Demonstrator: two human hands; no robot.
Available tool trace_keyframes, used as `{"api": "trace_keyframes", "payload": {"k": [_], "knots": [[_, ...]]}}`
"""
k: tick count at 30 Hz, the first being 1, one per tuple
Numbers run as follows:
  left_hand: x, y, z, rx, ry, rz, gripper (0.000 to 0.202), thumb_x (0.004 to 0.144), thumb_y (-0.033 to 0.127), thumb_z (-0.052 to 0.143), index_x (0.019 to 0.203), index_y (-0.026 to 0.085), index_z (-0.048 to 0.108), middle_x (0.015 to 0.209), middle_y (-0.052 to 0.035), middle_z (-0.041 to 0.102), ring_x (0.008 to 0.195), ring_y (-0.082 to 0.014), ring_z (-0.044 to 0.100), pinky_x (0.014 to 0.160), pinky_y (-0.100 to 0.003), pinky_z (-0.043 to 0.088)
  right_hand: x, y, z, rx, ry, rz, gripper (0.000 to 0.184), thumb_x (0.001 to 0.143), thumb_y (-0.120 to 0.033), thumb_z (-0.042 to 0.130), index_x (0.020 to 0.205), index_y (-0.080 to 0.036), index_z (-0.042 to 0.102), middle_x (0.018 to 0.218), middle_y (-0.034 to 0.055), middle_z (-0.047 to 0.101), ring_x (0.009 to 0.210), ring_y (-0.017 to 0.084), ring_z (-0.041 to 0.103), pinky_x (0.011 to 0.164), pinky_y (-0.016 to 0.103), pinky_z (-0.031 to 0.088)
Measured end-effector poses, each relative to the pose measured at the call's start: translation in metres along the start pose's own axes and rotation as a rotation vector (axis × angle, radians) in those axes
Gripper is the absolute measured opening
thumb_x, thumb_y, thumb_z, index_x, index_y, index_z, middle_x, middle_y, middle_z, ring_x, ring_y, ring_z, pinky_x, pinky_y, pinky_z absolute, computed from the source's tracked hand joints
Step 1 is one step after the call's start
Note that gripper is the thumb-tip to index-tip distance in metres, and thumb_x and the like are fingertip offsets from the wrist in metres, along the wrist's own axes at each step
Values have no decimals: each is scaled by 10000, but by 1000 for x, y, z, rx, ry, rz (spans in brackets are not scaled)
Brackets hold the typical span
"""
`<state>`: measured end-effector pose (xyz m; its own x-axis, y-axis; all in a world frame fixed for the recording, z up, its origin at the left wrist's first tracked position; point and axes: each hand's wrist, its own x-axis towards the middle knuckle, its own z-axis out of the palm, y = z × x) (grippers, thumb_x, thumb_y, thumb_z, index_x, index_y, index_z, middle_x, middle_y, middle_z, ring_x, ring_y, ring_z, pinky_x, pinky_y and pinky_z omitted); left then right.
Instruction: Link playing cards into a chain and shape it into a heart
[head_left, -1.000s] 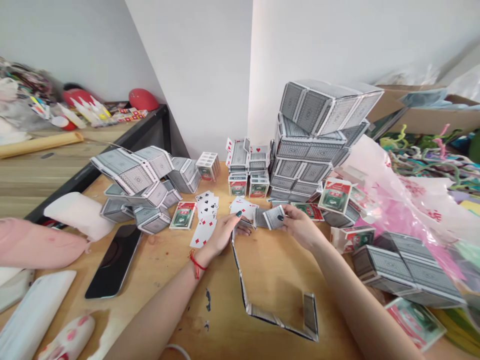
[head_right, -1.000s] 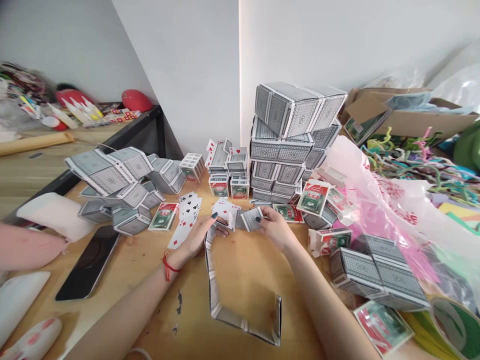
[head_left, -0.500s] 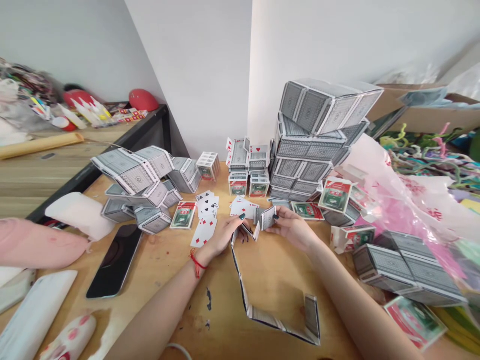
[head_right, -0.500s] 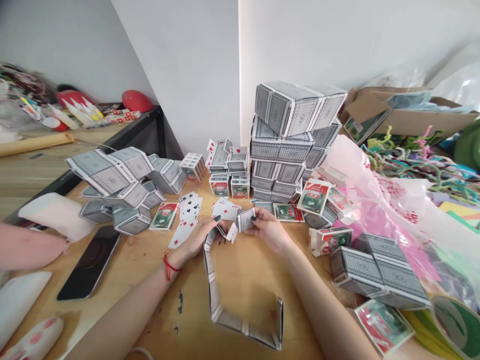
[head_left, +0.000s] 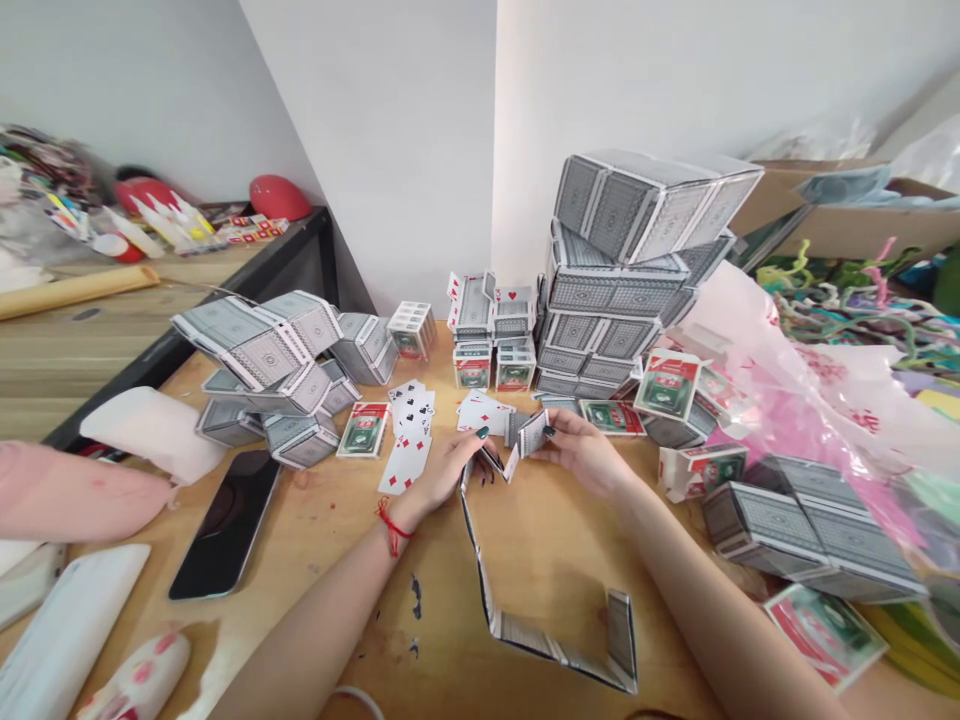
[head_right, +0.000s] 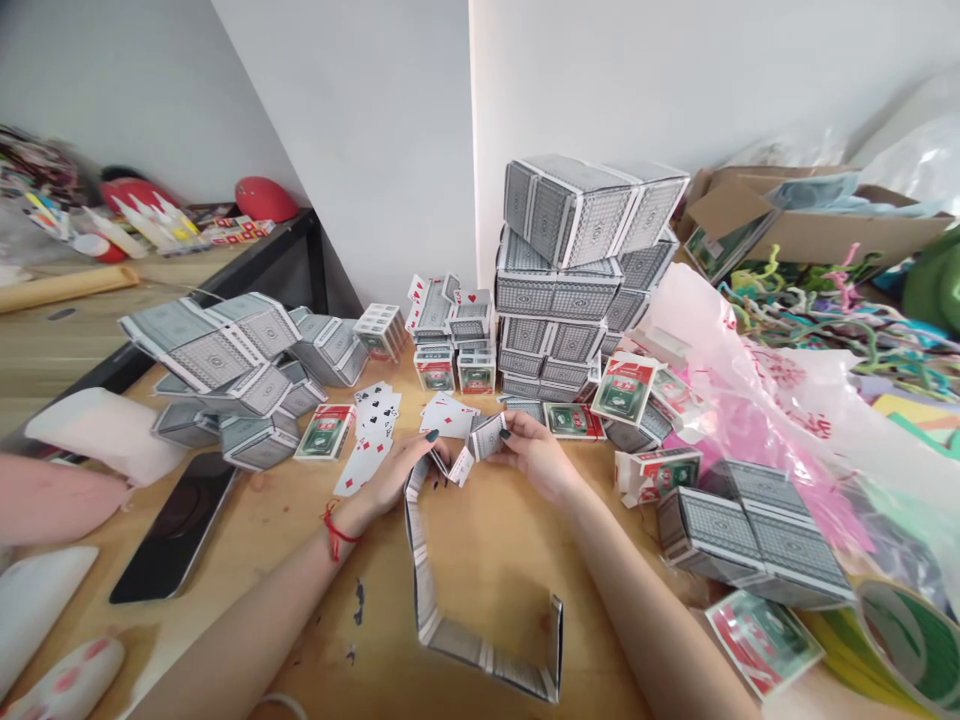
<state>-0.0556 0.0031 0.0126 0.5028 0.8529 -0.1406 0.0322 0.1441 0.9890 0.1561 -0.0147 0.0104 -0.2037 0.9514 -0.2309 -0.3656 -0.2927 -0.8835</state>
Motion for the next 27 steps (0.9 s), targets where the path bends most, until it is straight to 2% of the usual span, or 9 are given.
{"api": "trace_keyframes", "payload": {"k": [14,27], "knots": [[1,-1,0,33,-12,7,347,819,379,423,654,133,604,628,-42,616,553,-148,560,519,-245,423,-1,2,5,-15,-63,-44,184,712,-287,625,854,-199,547,892,21,593,823,161,589,818,381,458],[-1,2,0,73,-31,36,352,831,366,391,656,141,598,619,-41,602,555,-153,543,525,-257,400,-1,5,12,47,-68,-57,133,718,-251,611,826,-194,557,866,11,573,801,146,566,806,371,462]]}}
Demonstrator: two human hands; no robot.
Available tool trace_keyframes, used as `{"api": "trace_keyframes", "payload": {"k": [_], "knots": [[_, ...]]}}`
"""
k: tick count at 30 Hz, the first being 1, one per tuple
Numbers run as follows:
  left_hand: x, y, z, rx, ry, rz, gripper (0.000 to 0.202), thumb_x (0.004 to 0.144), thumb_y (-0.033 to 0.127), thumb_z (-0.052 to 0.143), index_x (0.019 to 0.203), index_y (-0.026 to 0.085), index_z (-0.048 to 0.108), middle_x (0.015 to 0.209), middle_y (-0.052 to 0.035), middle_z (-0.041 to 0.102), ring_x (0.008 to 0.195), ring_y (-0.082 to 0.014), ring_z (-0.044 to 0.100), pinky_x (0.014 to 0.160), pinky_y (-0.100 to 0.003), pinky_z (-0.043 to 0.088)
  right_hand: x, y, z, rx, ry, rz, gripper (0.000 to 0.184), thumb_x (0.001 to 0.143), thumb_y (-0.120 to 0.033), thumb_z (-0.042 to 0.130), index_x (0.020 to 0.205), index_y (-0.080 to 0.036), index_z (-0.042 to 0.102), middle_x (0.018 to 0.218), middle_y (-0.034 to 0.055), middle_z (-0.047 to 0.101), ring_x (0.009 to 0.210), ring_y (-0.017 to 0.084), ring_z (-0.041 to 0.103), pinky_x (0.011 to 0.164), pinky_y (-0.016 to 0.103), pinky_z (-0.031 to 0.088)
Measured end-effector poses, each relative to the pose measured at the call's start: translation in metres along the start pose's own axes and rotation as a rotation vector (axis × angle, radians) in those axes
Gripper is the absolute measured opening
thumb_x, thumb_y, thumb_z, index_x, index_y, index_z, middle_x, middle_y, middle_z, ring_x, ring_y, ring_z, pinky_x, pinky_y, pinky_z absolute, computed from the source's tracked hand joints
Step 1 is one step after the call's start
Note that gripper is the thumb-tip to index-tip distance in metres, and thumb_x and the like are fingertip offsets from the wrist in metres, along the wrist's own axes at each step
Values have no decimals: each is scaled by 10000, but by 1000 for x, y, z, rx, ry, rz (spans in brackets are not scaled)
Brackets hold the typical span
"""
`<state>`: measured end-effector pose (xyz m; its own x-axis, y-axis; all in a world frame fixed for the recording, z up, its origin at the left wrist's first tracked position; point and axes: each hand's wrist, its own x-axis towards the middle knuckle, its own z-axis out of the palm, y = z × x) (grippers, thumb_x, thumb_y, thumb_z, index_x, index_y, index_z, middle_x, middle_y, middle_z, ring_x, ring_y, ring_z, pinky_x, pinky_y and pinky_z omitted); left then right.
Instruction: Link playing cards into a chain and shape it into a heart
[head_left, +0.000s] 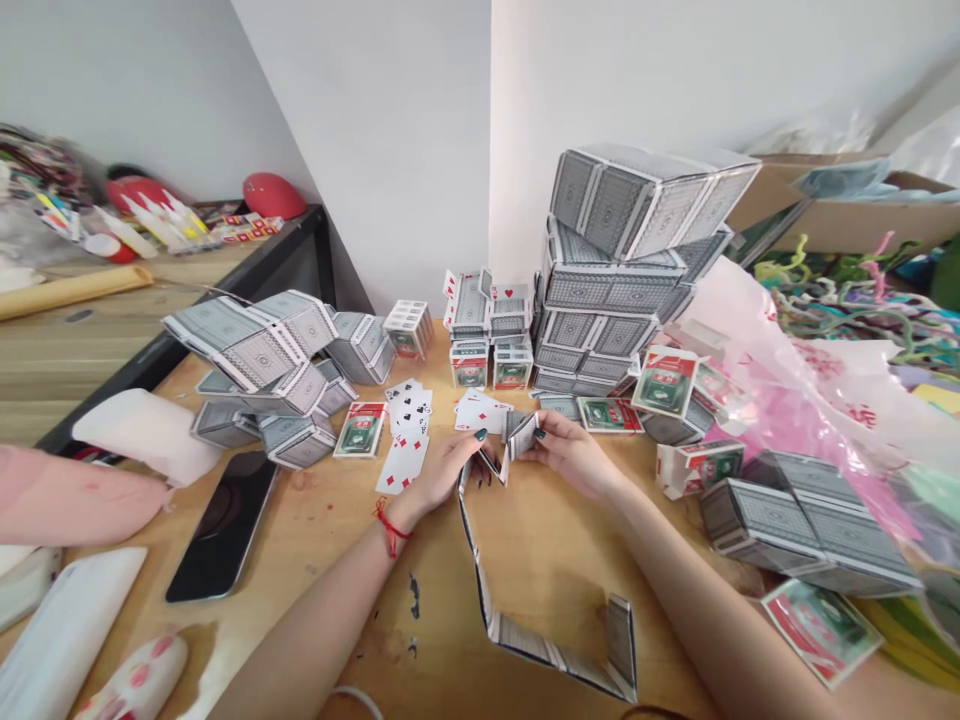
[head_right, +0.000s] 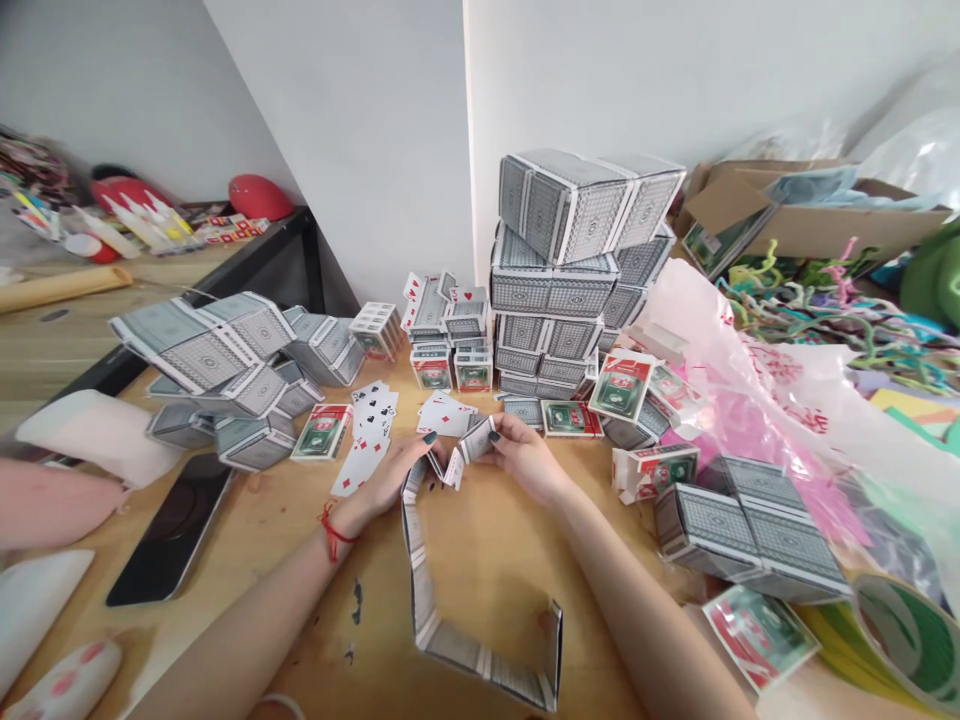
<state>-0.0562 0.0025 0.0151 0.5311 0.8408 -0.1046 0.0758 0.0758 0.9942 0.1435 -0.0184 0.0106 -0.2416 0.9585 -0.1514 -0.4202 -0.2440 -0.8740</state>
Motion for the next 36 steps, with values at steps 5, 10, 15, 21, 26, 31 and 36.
{"api": "trace_keyframes", "payload": {"k": [5,10,15,21,26,31,36], "knots": [[0,1,0,-2,-1,-1,336,830,363,397,668,139,589,615,-33,598,541,-141,539,527,-246,405,1,1,-3,8,6,2,136,720,-245,611,838,-193,567,869,11,575,802,149,564,794,368,467],[-1,4,1,-24,11,-24,314,824,333,402,668,126,579,616,-24,590,537,-128,538,521,-230,409,2,3,-6,17,25,3,159,702,-236,627,848,-198,575,910,17,580,803,159,571,789,375,471],[-1,4,1,-17,14,-22,319,822,327,394,663,123,580,611,-30,593,541,-130,540,525,-232,409,1,1,-4,-15,28,-1,143,705,-246,622,833,-199,578,906,24,587,801,162,571,779,372,472],[-1,3,0,2,13,-16,327,833,329,382,672,127,582,615,-28,594,549,-133,544,526,-235,404,1,1,-4,-47,15,-11,139,723,-263,607,844,-207,566,874,16,582,761,150,570,797,386,462],[0,1,0,19,-2,-12,354,842,348,370,664,128,583,609,-29,592,546,-136,537,535,-244,405,1,1,-5,-34,-6,-17,151,727,-268,608,858,-210,558,886,17,571,781,155,568,795,378,458],[1,2,0,31,20,-40,359,835,352,375,650,126,584,601,-35,596,541,-140,533,535,-250,408,0,-1,-5,30,-18,-14,164,712,-259,631,854,-217,561,847,5,551,777,153,560,774,354,453],[1,3,1,0,9,-31,363,835,359,381,645,125,583,617,-36,601,541,-138,537,529,-249,413,-3,-5,-2,46,-48,-21,162,722,-259,633,860,-218,560,844,1,531,762,139,538,758,333,445]]}}
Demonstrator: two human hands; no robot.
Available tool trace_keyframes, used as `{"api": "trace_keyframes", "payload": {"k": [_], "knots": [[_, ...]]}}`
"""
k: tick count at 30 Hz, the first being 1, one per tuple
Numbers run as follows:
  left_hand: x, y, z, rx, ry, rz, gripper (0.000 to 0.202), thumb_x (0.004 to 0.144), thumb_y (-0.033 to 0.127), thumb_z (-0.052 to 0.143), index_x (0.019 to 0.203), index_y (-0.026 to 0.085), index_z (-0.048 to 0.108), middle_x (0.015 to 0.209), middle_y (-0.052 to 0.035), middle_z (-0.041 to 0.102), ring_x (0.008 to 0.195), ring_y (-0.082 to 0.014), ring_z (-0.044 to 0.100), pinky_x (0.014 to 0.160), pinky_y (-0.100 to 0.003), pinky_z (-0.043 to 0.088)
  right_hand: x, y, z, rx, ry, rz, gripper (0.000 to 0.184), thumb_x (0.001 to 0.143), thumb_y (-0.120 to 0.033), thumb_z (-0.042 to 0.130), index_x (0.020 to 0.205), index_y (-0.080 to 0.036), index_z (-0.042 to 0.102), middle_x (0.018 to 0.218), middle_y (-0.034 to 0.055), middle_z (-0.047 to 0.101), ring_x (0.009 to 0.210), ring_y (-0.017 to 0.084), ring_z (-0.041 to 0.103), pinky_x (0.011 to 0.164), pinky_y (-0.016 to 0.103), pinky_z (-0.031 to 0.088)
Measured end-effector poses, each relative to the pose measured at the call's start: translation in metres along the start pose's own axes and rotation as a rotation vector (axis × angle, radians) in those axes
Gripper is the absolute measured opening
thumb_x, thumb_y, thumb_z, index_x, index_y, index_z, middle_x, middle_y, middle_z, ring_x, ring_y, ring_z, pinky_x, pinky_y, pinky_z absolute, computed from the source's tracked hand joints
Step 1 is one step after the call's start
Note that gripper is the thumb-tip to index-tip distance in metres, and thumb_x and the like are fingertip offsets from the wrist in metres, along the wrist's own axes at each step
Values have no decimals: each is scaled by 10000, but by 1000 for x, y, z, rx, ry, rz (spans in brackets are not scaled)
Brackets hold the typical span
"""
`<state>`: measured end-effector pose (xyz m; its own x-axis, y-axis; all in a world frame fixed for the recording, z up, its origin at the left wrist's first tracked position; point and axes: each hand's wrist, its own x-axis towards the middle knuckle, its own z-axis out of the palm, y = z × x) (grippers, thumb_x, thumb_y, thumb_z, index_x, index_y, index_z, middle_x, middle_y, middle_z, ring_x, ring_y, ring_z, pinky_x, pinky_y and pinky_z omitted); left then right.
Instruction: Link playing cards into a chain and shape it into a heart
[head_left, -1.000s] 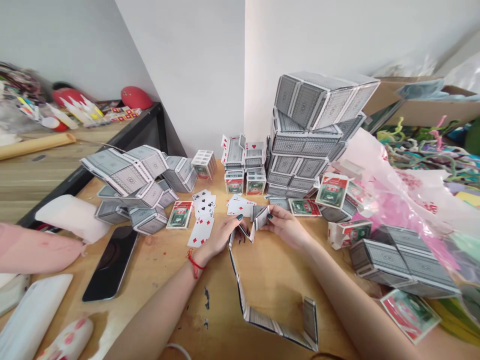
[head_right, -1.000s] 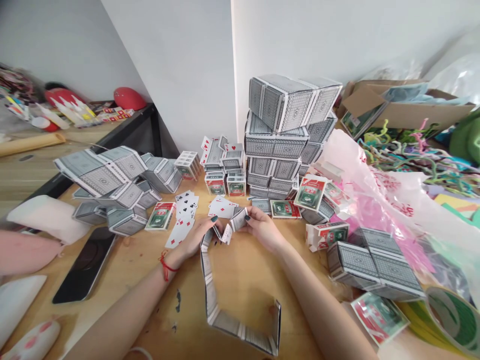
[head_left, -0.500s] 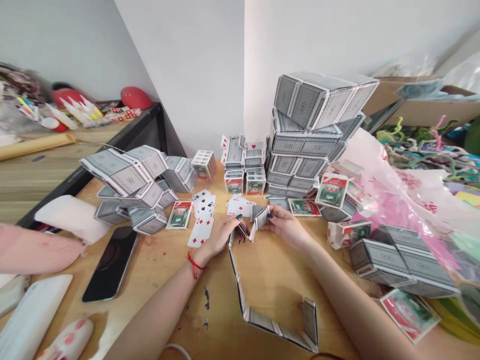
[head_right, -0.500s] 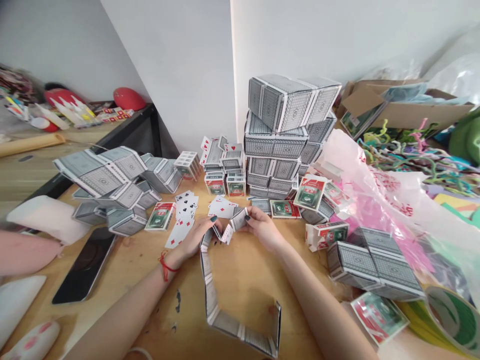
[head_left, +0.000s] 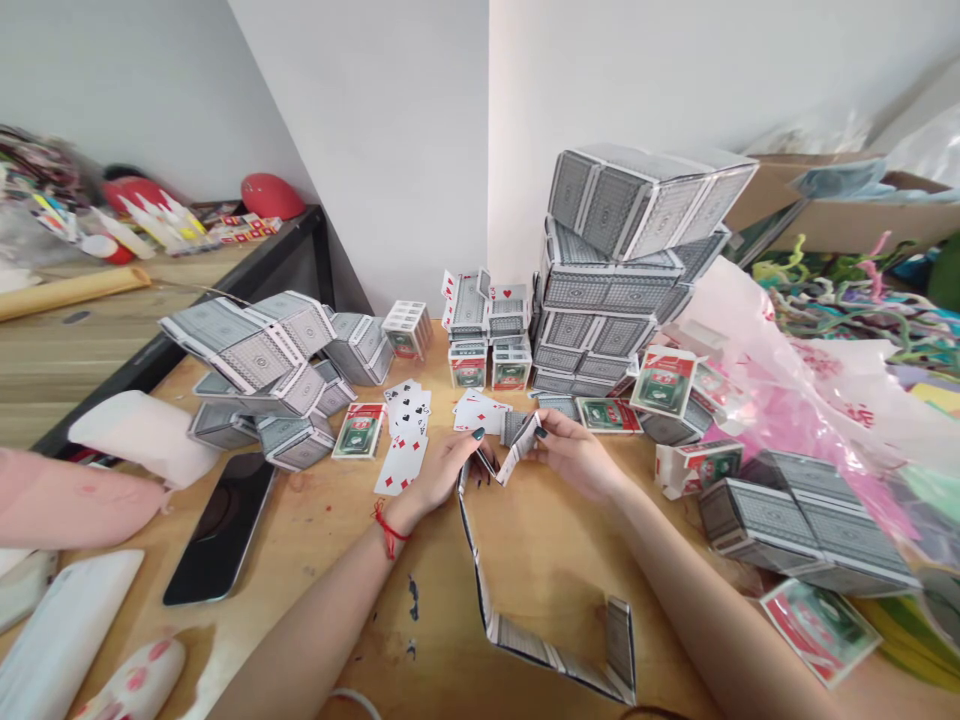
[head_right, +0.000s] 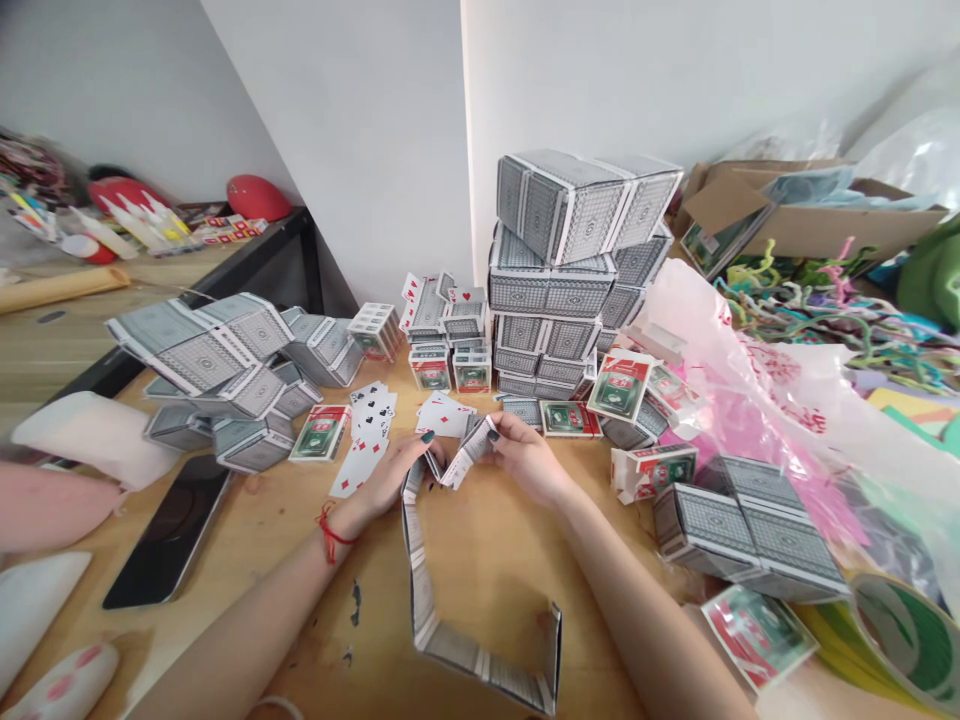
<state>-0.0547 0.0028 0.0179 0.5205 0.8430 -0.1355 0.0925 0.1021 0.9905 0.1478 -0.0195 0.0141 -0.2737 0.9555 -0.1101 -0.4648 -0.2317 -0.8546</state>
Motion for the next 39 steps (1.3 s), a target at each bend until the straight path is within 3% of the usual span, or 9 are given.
{"api": "trace_keyframes", "payload": {"k": [4,9,14,18,22,34,39], "knots": [[0,-1,0,6,-3,9,360,841,347,378,655,124,592,630,-35,604,549,-139,545,530,-246,417,-2,-2,6,-51,-26,-4,170,748,-293,628,866,-214,536,836,1,514,761,133,520,730,311,440],[0,-2,-1,37,3,33,371,851,343,371,655,123,596,633,-35,602,577,-140,548,553,-245,426,-3,1,14,-288,8,-72,249,735,-324,652,872,-212,478,810,-15,495,737,116,498,725,276,422],[-1,-2,-1,39,13,34,376,856,357,374,665,124,599,644,-32,604,588,-138,549,574,-247,432,-5,5,22,-377,-74,-112,540,648,-254,729,1036,-265,354,903,-13,480,768,117,527,740,304,465],[-1,-3,-1,28,40,25,364,851,359,392,674,120,601,653,-34,608,583,-138,548,572,-249,434,-7,11,27,-526,-15,-179,698,573,-229,769,1079,-276,290,1019,17,450,848,140,536,753,322,480],[-1,-3,0,1,48,-1,371,848,373,386,678,123,602,636,-36,613,563,-144,551,555,-257,433,-7,16,30,-604,13,-194,620,614,-241,732,1060,-252,301,1025,39,460,908,165,533,779,337,479],[-1,3,1,97,93,40,358,838,329,372,652,125,600,617,-29,606,586,-150,552,572,-257,434,-10,17,34,-748,4,-231,397,709,-195,596,1039,-219,377,915,33,497,807,159,545,707,310,489],[-1,2,1,84,95,44,359,843,350,373,675,127,598,606,-26,607,581,-151,553,580,-263,446,-11,11,33,-1006,88,-373,445,658,-215,645,1065,-218,464,1011,78,533,957,233,514,845,389,423]]}}
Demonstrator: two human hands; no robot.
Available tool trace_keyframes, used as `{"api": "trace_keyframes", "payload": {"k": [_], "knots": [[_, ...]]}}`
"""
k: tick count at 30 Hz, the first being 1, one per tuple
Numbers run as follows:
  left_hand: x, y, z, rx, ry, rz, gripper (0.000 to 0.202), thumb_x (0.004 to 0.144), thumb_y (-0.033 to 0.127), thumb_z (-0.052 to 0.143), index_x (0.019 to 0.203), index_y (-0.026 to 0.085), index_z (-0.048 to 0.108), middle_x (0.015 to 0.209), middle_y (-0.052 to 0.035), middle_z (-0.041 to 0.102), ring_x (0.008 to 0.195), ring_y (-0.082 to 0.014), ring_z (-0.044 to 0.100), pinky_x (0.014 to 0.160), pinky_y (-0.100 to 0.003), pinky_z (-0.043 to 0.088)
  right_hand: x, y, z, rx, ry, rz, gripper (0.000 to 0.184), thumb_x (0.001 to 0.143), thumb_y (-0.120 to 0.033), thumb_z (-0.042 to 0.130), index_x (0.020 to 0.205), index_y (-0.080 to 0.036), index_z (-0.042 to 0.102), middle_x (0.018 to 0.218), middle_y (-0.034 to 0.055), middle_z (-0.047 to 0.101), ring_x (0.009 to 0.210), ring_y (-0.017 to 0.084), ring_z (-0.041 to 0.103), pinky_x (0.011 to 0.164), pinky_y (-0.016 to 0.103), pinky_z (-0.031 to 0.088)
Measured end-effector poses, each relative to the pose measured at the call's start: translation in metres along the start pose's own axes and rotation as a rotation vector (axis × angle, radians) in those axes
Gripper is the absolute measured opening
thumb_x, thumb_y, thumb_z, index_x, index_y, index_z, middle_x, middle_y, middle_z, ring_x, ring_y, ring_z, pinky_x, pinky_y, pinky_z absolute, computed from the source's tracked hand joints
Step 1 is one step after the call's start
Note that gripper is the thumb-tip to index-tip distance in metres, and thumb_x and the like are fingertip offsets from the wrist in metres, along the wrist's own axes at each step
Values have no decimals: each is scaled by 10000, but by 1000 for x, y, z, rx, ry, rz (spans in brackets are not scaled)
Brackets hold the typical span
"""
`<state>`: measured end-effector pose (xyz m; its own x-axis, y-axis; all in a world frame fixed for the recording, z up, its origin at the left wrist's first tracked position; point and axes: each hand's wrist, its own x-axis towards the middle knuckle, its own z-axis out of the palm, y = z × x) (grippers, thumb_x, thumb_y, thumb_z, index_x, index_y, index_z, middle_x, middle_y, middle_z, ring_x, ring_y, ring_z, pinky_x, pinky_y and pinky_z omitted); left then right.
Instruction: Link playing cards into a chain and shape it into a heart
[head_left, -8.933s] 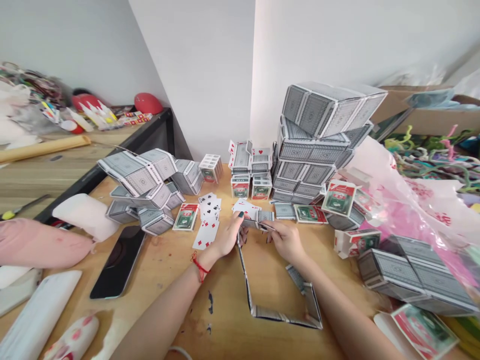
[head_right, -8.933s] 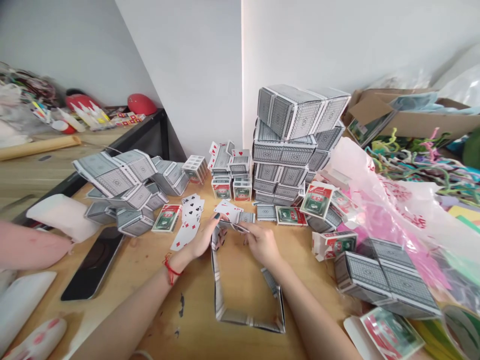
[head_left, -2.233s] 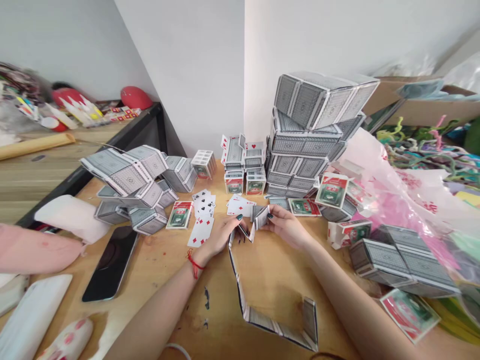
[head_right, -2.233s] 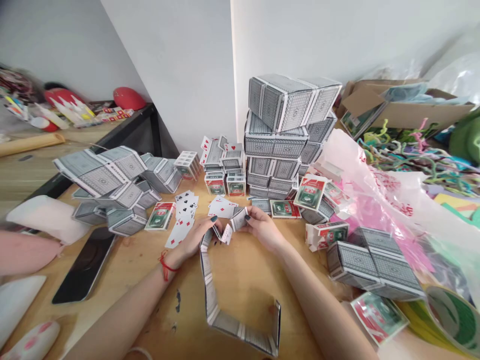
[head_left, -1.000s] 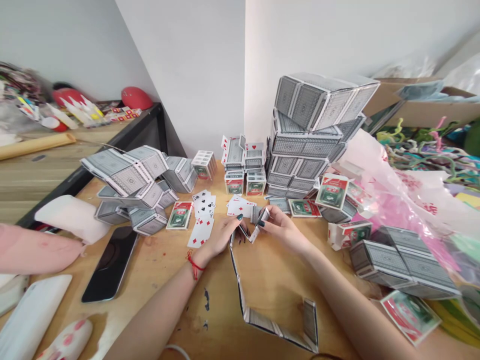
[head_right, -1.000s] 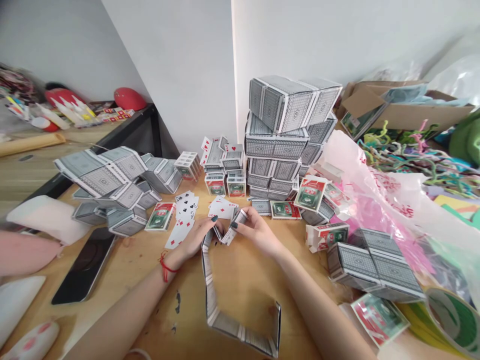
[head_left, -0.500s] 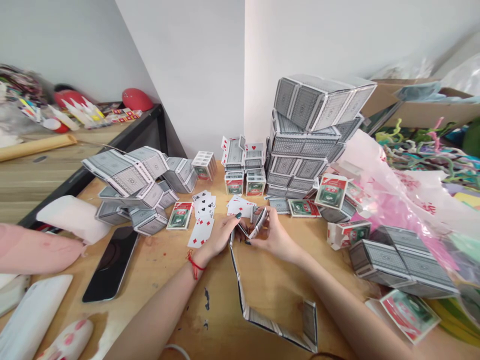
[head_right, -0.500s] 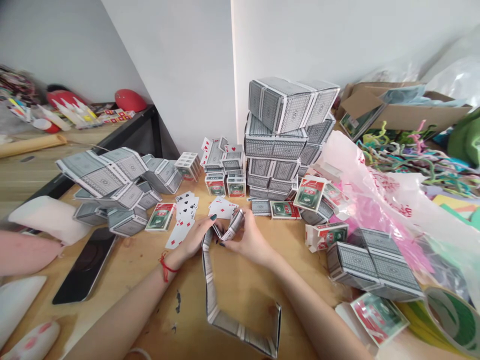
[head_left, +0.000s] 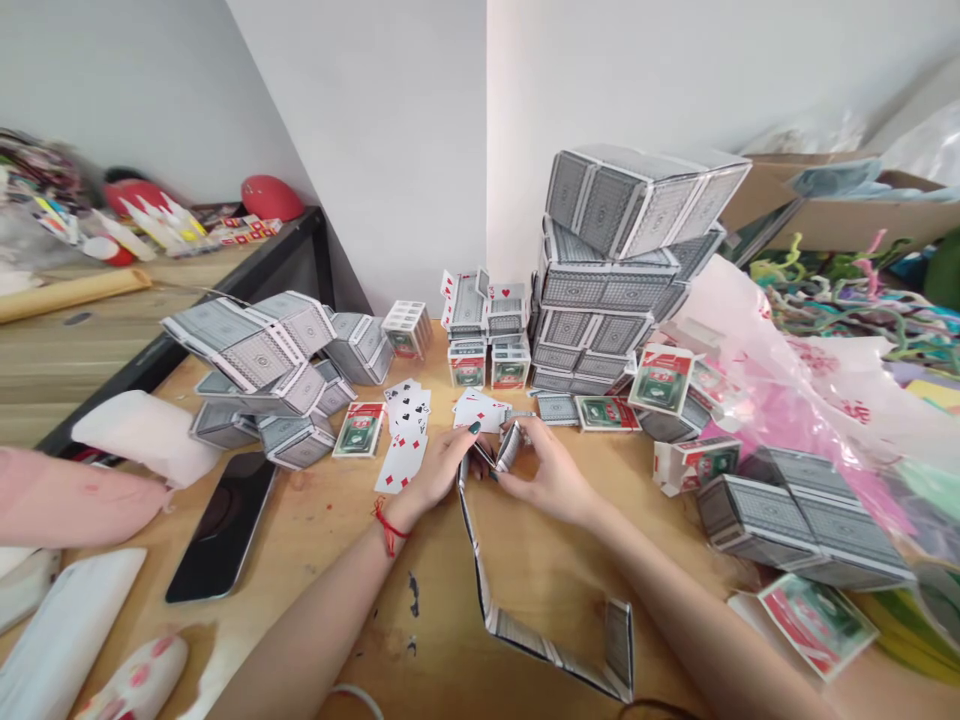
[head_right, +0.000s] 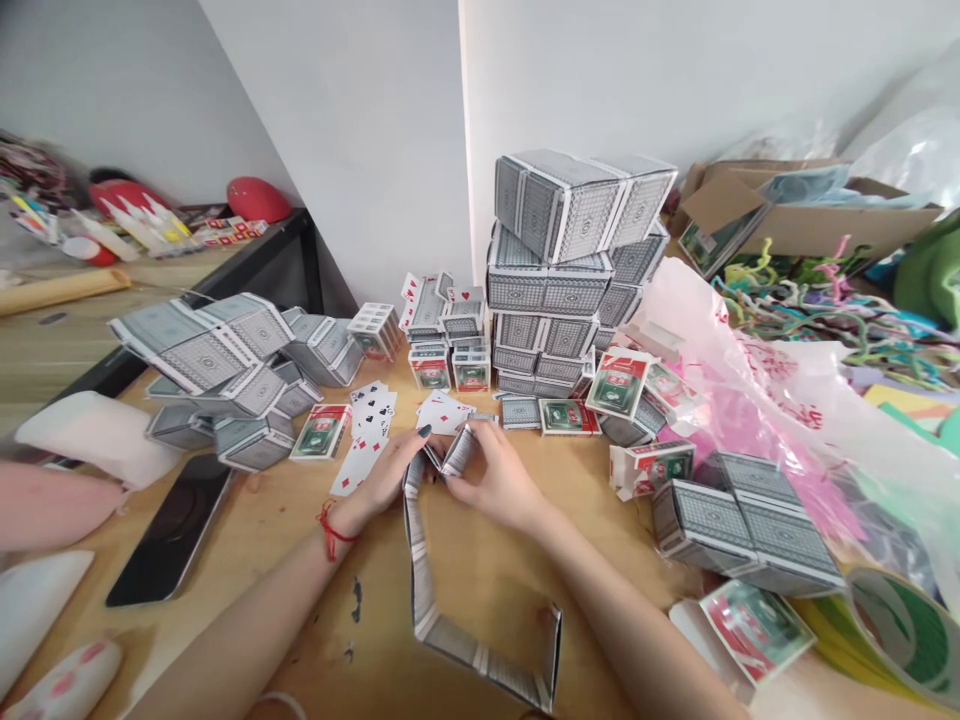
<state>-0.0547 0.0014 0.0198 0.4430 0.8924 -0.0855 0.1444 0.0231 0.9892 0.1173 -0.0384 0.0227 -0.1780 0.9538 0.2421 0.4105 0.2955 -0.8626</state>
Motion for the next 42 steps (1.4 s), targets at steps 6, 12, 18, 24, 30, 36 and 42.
{"api": "trace_keyframes", "payload": {"k": [6,12,18,24,30,36,42], "knots": [[0,0,0,-10,3,-9,359,846,362,377,712,129,614,621,-31,618,585,-155,564,587,-268,452,-1,0,-3,-73,5,33,433,667,-274,645,1066,-234,483,1004,62,596,929,225,566,826,358,432],[0,-2,0,-48,-5,-12,360,840,378,399,725,118,620,630,-30,617,570,-141,560,573,-255,452,-4,4,-2,-149,13,97,476,660,-319,649,1097,-252,472,993,50,625,933,233,593,809,355,442],[0,1,0,-53,-5,1,356,843,372,399,723,117,617,640,-36,623,569,-146,562,565,-258,453,-5,3,2,-141,15,88,429,669,-273,626,1061,-255,452,924,38,624,859,210,603,773,334,450],[-3,-1,-3,-64,-18,49,412,877,382,331,793,113,632,718,-57,643,624,-151,560,598,-260,443,-2,4,-1,-92,74,102,415,644,-344,687,972,-240,454,891,49,628,827,221,595,724,335,449],[0,-7,-4,-94,-18,49,440,885,407,307,830,110,628,814,-76,657,722,-170,585,621,-259,440,-5,6,-2,-69,5,130,217,712,-359,625,697,-230,451,665,-2,644,632,188,593,560,263,425],[2,-9,-7,-96,-32,64,393,878,381,341,812,120,627,809,-65,665,714,-171,598,651,-278,457,-2,8,-6,-49,-75,148,106,758,-307,566,711,-217,533,656,-6,634,616,164,576,556,250,409],[4,-9,-6,-145,192,30,355,849,390,370,814,134,613,724,-55,667,689,-196,622,618,-305,493,7,10,-38,-83,-108,226,278,713,-266,621,986,-229,580,923,31,652,632,150,599,588,274,444]]}}
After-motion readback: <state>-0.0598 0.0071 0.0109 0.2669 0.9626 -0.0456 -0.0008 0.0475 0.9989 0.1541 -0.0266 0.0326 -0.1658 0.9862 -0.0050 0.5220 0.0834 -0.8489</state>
